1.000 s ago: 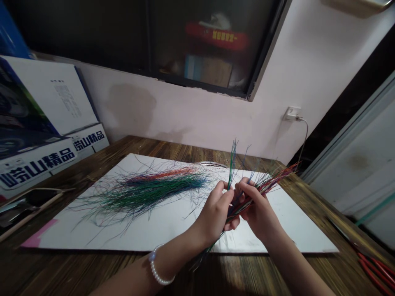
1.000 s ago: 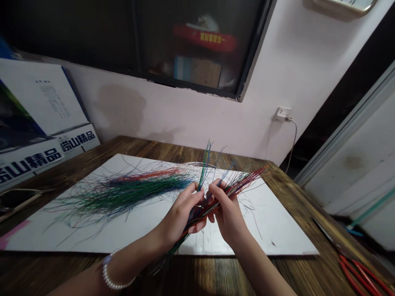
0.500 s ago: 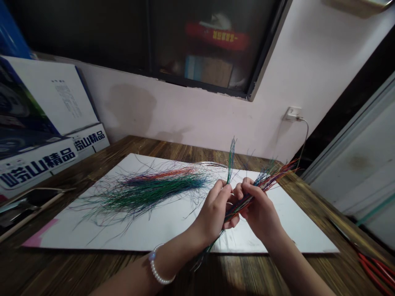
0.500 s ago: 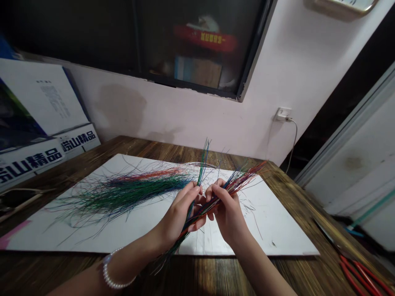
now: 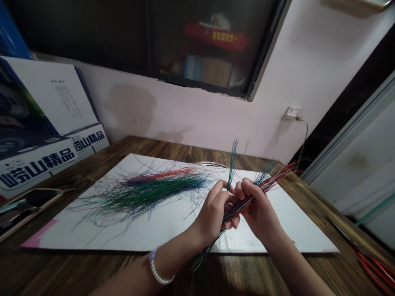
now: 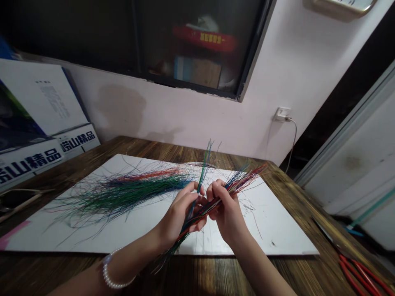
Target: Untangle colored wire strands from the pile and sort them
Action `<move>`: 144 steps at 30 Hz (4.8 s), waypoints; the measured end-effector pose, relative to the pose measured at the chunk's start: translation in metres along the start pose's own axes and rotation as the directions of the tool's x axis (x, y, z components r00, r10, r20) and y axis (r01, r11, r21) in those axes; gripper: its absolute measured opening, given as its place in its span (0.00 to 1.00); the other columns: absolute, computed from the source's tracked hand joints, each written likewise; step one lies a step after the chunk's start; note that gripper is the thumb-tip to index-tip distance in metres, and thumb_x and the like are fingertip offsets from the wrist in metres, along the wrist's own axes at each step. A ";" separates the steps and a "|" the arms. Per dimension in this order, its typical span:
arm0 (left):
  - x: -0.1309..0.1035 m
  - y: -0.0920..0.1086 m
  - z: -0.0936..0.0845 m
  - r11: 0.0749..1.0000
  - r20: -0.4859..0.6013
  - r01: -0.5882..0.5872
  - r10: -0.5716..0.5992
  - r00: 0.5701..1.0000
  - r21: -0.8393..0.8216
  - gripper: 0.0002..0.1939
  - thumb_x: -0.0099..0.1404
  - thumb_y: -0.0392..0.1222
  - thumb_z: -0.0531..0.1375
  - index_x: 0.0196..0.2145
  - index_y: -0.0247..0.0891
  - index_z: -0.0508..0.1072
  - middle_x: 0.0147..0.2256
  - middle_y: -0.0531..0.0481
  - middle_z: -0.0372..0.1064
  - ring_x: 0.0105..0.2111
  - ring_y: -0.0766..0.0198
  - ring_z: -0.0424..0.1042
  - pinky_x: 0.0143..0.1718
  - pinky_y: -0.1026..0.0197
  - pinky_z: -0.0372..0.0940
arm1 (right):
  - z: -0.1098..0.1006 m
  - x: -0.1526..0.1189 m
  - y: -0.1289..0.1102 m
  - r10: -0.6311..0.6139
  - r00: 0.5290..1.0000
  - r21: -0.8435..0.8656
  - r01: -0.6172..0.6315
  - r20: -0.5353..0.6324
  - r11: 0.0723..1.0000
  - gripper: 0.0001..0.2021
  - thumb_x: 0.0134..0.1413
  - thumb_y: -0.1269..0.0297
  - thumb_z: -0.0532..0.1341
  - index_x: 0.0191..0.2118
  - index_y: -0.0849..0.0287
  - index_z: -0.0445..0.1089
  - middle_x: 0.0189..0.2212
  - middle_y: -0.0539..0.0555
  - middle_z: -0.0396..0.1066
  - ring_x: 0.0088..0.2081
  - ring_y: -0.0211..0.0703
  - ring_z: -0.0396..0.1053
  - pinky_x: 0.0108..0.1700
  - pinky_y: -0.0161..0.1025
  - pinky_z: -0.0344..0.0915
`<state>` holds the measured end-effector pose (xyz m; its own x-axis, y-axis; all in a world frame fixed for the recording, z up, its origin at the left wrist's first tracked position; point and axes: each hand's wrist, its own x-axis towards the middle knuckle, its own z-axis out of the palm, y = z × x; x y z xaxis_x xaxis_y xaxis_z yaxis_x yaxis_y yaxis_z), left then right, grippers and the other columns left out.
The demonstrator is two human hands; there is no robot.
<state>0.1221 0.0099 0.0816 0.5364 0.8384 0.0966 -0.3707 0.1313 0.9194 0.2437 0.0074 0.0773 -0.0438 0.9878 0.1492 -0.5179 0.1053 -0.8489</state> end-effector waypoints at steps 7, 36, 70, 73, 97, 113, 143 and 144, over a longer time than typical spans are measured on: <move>0.001 -0.002 -0.002 1.000 0.027 0.022 -0.022 0.999 0.015 0.06 0.60 0.35 0.41 0.34 0.40 0.55 0.14 0.56 0.62 0.12 0.70 0.56 0.14 0.68 0.47 | 0.000 0.000 -0.001 0.045 0.999 0.066 -0.043 -0.021 0.997 0.17 0.52 0.59 0.59 0.20 0.58 0.54 0.18 0.44 0.51 0.18 0.32 0.49 0.12 0.26 0.47; -0.001 -0.003 0.004 0.997 -0.017 0.045 -0.044 0.999 0.063 0.03 0.60 0.38 0.47 0.28 0.39 0.58 0.12 0.59 0.56 0.10 0.71 0.53 0.12 0.69 0.44 | 0.000 -0.001 0.001 0.078 0.994 -0.126 -0.088 -0.078 0.988 0.12 0.46 0.57 0.66 0.32 0.55 0.64 0.16 0.41 0.56 0.14 0.28 0.49 0.12 0.26 0.43; 0.002 0.000 0.002 0.997 -0.072 0.008 -0.013 0.997 -0.074 0.04 0.61 0.37 0.44 0.32 0.41 0.56 0.21 0.54 0.66 0.11 0.73 0.57 0.13 0.71 0.46 | 0.006 -0.002 -0.007 0.083 0.989 -0.007 -0.085 -0.125 0.996 0.08 0.43 0.62 0.64 0.25 0.59 0.64 0.23 0.46 0.62 0.16 0.26 0.49 0.15 0.27 0.46; 0.001 0.001 0.003 0.996 -0.075 0.005 -0.011 0.997 -0.084 0.03 0.62 0.36 0.44 0.32 0.41 0.54 0.19 0.54 0.65 0.11 0.72 0.57 0.13 0.72 0.46 | 0.006 -0.002 -0.007 0.065 0.996 0.027 -0.064 -0.058 0.998 0.09 0.45 0.63 0.62 0.24 0.60 0.62 0.23 0.46 0.63 0.16 0.25 0.47 0.15 0.26 0.46; 0.003 -0.008 0.004 0.999 -0.033 0.030 -0.030 0.999 -0.011 0.12 0.67 0.47 0.43 0.28 0.40 0.55 0.17 0.58 0.57 0.10 0.72 0.55 0.11 0.69 0.46 | 0.005 0.001 -0.003 0.096 0.988 -0.148 -0.114 -0.119 0.982 0.14 0.46 0.52 0.65 0.36 0.55 0.69 0.16 0.41 0.50 0.14 0.28 0.45 0.10 0.27 0.40; 0.003 -0.010 0.002 0.998 -0.053 0.051 -0.052 0.997 -0.035 0.12 0.66 0.50 0.43 0.31 0.41 0.56 0.18 0.53 0.64 0.11 0.70 0.56 0.12 0.70 0.46 | -0.003 0.003 0.003 0.116 0.990 -0.122 -0.125 -0.076 0.985 0.21 0.48 0.51 0.63 0.19 0.58 0.53 0.16 0.42 0.49 0.14 0.28 0.44 0.12 0.29 0.38; 0.023 -0.017 -0.032 0.763 0.070 0.525 -0.542 0.838 -0.377 0.24 0.67 0.48 0.45 0.43 0.22 0.67 0.34 0.31 0.73 0.32 0.54 0.76 0.36 0.54 0.67 | -0.025 0.015 -0.035 -0.480 0.847 -0.303 0.407 -0.228 0.862 0.16 0.51 0.61 0.62 0.20 0.57 0.55 0.18 0.44 0.53 0.20 0.32 0.50 0.22 0.35 0.46; 0.023 -0.019 -0.031 0.755 0.061 0.521 -0.545 0.836 -0.398 0.23 0.67 0.47 0.44 0.44 0.23 0.67 0.34 0.32 0.73 0.32 0.54 0.76 0.36 0.54 0.67 | -0.025 0.015 -0.035 -0.486 0.843 -0.310 0.410 -0.229 0.858 0.16 0.51 0.61 0.62 0.20 0.57 0.56 0.19 0.45 0.54 0.21 0.33 0.51 0.23 0.34 0.47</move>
<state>0.1179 0.0430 0.0549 0.6967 0.5971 -0.3975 -0.3018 0.7467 0.5927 0.2820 0.0214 0.0965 0.4107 0.8083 0.4219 -0.1973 0.5305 -0.8244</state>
